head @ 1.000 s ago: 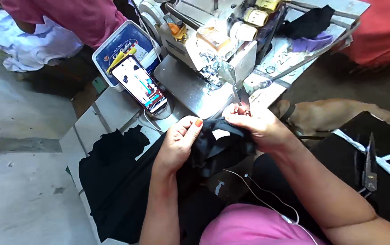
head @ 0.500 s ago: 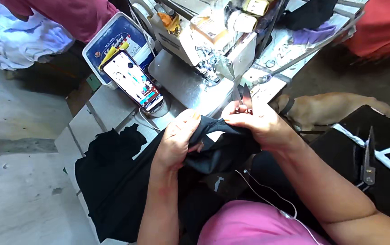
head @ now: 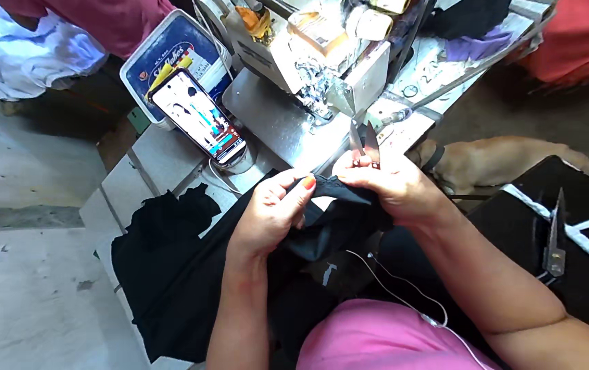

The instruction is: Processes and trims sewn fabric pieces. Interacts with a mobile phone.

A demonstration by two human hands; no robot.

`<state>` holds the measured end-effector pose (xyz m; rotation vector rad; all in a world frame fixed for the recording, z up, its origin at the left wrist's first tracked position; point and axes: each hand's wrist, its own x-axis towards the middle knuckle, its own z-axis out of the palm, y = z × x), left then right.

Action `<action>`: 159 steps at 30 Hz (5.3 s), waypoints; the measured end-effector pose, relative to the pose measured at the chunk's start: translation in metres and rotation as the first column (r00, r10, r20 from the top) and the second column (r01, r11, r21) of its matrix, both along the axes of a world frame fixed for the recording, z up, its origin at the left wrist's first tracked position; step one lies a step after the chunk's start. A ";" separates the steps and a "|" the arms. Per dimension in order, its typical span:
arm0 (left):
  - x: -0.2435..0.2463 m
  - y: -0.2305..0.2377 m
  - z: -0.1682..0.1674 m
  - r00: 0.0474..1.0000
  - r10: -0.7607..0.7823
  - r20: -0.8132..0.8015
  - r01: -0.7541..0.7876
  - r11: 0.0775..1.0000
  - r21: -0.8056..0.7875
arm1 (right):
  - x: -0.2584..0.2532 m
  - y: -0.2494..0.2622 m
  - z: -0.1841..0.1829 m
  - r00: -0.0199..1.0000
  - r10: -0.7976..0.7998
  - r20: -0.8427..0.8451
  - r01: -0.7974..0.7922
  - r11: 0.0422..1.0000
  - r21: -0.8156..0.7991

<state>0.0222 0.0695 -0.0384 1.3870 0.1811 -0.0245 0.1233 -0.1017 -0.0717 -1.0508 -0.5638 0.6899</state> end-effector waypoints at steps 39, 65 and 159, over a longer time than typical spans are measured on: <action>0.008 0.008 0.000 0.997 -0.076 -0.008 0.076 0.993 0.090 | -0.006 -0.004 -0.005 0.599 -0.248 0.761 0.401 0.916 -0.017; 0.014 0.003 -0.005 0.973 0.133 0.188 -0.228 0.647 0.728 | -0.007 0.003 -0.010 0.837 -0.192 0.512 0.276 0.957 -0.093; 0.047 -0.017 -0.023 0.942 0.155 0.299 -0.276 0.863 0.424 | 0.013 0.010 -0.003 0.524 -0.345 0.779 0.663 0.739 -0.119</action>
